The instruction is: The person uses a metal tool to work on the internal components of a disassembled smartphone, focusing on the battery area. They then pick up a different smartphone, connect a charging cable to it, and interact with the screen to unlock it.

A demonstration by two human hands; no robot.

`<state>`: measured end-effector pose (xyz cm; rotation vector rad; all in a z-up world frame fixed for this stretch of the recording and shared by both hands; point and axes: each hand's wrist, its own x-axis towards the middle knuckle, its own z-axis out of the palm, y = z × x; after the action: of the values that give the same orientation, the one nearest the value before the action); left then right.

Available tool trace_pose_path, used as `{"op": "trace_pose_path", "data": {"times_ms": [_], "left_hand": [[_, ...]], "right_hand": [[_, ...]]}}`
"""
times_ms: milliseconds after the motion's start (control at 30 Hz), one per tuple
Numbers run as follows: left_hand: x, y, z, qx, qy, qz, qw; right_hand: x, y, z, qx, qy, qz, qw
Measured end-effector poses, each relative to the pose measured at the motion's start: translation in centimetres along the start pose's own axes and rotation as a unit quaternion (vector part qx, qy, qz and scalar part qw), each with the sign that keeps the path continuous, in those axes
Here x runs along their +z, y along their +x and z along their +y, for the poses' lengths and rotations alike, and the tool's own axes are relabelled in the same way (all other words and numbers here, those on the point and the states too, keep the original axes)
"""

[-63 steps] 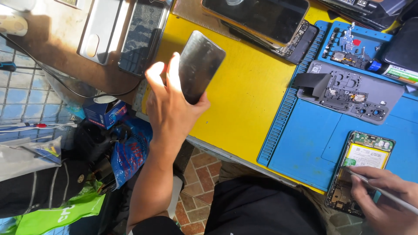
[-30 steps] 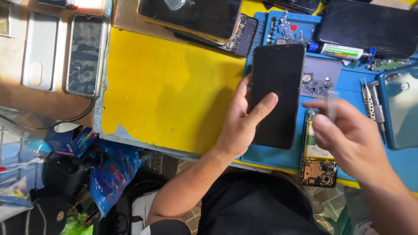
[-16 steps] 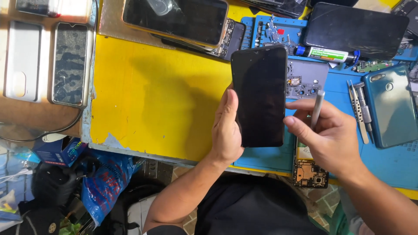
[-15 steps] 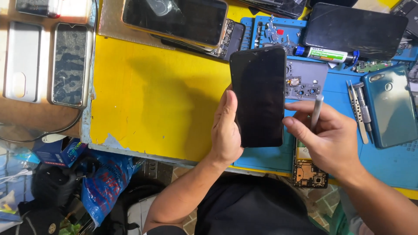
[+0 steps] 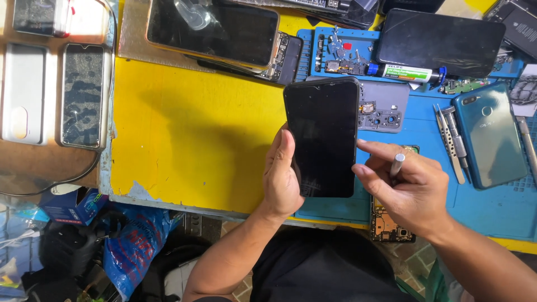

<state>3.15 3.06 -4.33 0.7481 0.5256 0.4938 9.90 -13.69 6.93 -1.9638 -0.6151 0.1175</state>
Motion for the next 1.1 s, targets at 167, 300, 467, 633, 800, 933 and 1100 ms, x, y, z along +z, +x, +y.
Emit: {"op": "trace_pose_path", "data": {"times_ms": [167,300,467,633,800,933,1100], "left_hand": [[2.9,-0.2,3.1,-0.014,-0.019,-0.048,0.999],[4.1,-0.1,4.6,0.006,0.015,-0.114,0.993],[4.4,-0.1,4.7,0.011,0.001,-0.105,0.994],[4.3,-0.1,4.0,-0.017,-0.056,-0.084,0.995],[3.8,-0.2,3.5,-0.058,-0.021,-0.073,0.995],[3.3,-0.6,2.2,-0.076,-0.031,-0.053,0.995],[2.4,-0.8,0.6,-0.060,-0.038,-0.033,0.997]], "right_hand": [[-0.3,-0.2,0.5,-0.012,-0.032,-0.007,0.999],[-0.4,-0.1,0.7,-0.033,-0.064,-0.020,0.997],[-0.7,0.4,0.4,0.099,0.029,-0.037,0.994],[-0.7,0.9,1.6,0.251,0.147,-0.076,0.954],[-0.8,1.4,3.0,0.284,0.552,-0.121,0.775],[-0.5,1.2,3.3,0.339,0.559,-0.139,0.744],[-0.5,0.8,4.0,0.336,0.580,-0.149,0.727]]}}
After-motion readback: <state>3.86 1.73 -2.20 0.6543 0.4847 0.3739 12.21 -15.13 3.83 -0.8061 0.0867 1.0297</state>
